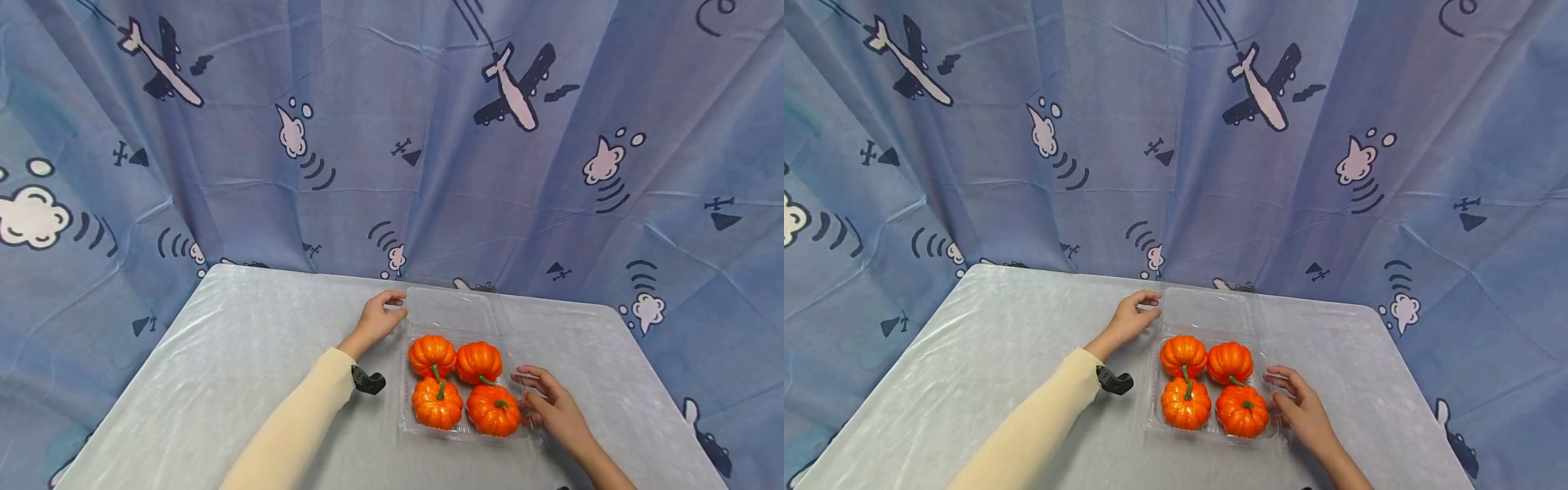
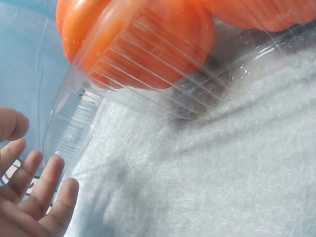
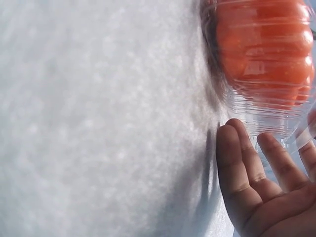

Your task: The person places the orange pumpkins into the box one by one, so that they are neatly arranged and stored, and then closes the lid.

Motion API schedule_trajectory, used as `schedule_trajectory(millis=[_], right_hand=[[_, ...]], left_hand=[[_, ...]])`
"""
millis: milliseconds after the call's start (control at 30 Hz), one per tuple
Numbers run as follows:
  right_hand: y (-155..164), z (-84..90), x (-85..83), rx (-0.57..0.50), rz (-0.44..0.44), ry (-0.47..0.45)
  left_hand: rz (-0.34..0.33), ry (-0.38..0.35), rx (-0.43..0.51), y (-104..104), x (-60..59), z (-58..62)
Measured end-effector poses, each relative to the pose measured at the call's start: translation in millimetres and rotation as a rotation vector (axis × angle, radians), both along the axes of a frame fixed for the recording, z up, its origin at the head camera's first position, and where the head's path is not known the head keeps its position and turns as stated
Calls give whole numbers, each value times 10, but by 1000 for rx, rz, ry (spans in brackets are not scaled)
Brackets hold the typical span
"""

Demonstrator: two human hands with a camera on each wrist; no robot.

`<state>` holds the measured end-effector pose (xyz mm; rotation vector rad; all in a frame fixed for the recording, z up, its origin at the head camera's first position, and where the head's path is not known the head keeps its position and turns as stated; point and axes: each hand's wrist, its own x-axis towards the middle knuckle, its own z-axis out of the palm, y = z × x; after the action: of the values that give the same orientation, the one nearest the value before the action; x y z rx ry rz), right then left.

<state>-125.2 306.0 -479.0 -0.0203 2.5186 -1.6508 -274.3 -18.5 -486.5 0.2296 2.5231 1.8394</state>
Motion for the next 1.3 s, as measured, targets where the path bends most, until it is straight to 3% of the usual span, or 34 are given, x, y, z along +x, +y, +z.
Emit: schedule_trajectory(millis=[500, 1300], right_hand=[[7, -5, -5, -11, -4, 21], [20, -62, 26, -78, 26, 49]], left_hand=[[11, -43, 21, 18, 17, -92], [16, 46, 63, 11, 52, -56]])
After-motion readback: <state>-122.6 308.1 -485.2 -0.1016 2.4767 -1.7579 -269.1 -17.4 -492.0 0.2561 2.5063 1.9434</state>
